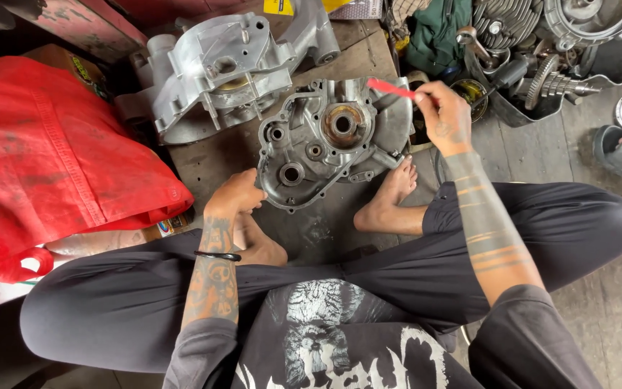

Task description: Cleaning a motorcycle engine casing with a brush and then fitting the casing components together.

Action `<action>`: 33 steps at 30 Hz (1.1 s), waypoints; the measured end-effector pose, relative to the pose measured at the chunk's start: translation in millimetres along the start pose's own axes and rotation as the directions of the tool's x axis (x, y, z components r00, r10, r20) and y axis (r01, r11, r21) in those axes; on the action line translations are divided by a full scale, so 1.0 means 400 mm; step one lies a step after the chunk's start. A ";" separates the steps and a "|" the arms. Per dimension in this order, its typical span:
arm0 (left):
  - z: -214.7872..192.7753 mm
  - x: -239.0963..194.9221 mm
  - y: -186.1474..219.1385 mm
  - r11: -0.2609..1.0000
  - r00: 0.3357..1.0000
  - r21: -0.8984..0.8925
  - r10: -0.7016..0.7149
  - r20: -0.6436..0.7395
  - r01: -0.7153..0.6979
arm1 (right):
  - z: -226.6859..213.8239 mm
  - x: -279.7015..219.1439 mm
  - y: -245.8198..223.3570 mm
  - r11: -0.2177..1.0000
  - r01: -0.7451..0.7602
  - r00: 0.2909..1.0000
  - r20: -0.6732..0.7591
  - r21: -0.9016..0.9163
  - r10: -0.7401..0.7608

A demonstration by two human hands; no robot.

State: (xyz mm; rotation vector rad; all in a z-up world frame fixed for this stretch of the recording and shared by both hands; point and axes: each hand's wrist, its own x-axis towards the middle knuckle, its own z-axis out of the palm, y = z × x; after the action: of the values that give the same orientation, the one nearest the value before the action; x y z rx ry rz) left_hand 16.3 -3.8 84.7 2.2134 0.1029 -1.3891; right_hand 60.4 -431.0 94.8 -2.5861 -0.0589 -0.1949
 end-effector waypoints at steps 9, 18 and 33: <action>-0.012 -0.045 0.039 1.000 1.000 0.022 0.005 0.005 -0.005 | -0.076 0.018 -0.045 0.991 -0.082 0.935 0.351 0.104 0.040; 0.006 0.024 -0.017 0.998 0.999 0.044 0.050 -0.001 -0.050 | -0.052 -0.059 -0.102 0.999 0.003 0.885 0.465 0.040 -0.021; -0.003 0.008 -0.006 0.994 0.995 -0.111 -0.016 -0.095 0.005 | 0.037 0.115 -0.204 0.914 0.405 0.912 -0.049 -0.024 -0.406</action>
State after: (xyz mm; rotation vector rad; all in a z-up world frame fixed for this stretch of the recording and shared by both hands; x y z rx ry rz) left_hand 18.0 -2.0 81.6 2.1890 0.2207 -1.2521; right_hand 101.1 -353.6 131.2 -2.5515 -0.5815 -0.4171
